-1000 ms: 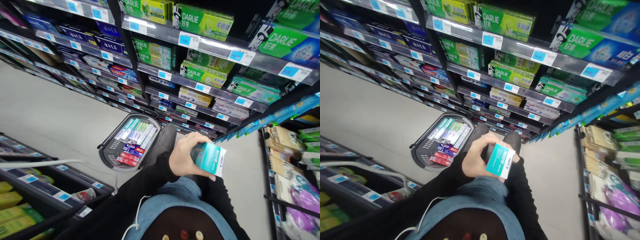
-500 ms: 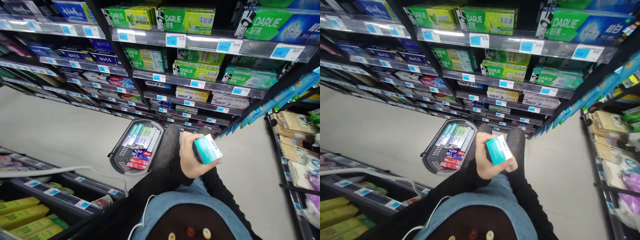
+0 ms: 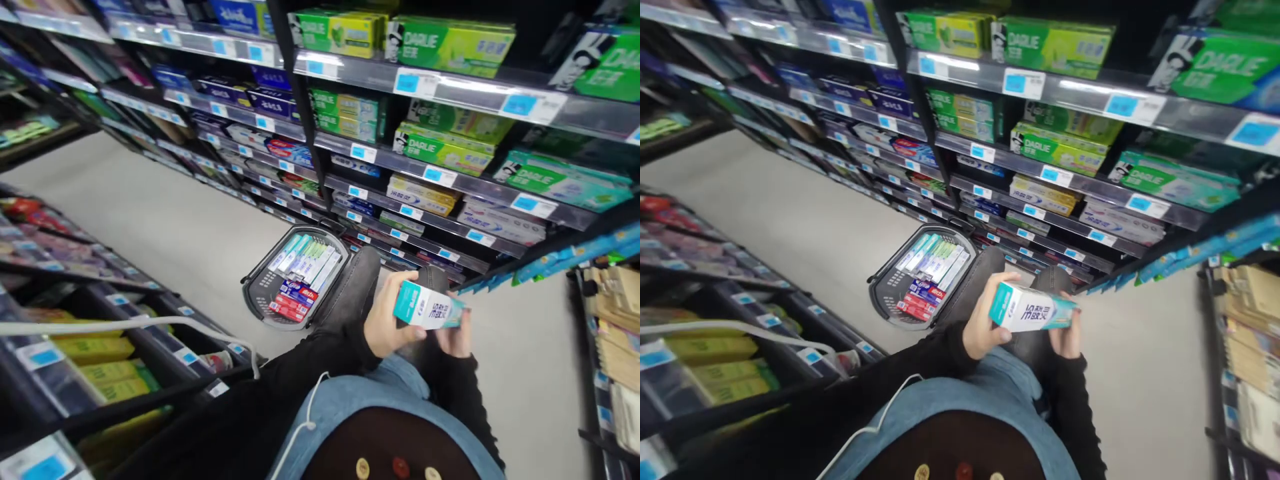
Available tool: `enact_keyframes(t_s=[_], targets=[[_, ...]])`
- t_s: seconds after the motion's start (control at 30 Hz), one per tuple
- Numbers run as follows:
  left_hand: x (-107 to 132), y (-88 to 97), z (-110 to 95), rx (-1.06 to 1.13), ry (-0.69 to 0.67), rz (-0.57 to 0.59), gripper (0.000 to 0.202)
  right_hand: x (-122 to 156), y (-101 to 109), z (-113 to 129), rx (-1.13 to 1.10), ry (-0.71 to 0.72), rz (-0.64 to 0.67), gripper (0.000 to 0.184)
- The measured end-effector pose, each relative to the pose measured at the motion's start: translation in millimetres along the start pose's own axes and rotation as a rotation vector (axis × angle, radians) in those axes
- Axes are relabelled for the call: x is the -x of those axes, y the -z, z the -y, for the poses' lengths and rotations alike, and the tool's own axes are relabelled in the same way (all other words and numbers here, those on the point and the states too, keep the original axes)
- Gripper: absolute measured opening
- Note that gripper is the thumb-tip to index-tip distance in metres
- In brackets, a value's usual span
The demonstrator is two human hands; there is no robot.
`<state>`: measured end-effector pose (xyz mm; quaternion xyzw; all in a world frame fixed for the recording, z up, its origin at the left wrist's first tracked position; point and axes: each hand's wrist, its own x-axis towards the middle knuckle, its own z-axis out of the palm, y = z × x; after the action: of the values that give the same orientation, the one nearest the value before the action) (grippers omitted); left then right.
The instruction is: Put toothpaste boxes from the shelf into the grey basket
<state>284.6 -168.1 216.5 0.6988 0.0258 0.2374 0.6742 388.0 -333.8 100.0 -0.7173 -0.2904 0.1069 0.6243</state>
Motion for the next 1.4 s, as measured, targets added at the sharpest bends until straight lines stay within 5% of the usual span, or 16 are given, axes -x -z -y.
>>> enact_keyframes(t_s=[0.1,0.17,0.3,0.43,0.6,0.7,0.83,1.07,1.4], targets=[[8.6,35.7,21.1,0.216,0.331,0.238,0.091,-3.6,25.3,-7.0,-0.227,-0.162,-0.180,0.055],[16.5,58.1,31.6,0.128,0.436,0.207,0.074,-9.1,34.4,-8.8,-0.260,-0.246,-0.193,0.052],[30.7,101.3,48.3,-0.205,0.423,0.006,0.049,-31.7,14.7,-11.0,-0.225,-0.290,-0.046,0.056],[50.5,155.9,80.4,-0.175,0.449,-0.246,0.046,-55.4,-23.6,-29.3,0.046,-0.215,0.175,0.057],[91.2,236.7,148.7,-0.226,0.565,-0.668,0.046,-49.1,-33.4,-74.5,0.777,0.053,0.001,0.065],[102.8,277.4,192.2,-0.331,0.617,-0.863,0.041,-32.1,-23.7,-98.0,0.899,0.077,-0.043,0.055],[91.0,314.1,245.9,-0.441,0.704,-0.985,0.034,-21.2,-15.2,-112.6,0.946,-0.003,-0.005,0.049],[57.7,344.8,311.5,-0.581,0.863,-0.975,0.034,-23.5,-17.0,-115.8,1.100,-0.083,0.042,0.054],[37.1,377.0,343.1,-0.904,1.305,-0.678,0.052,-26.8,-26.0,-119.8,1.226,-0.057,0.038,0.060]])
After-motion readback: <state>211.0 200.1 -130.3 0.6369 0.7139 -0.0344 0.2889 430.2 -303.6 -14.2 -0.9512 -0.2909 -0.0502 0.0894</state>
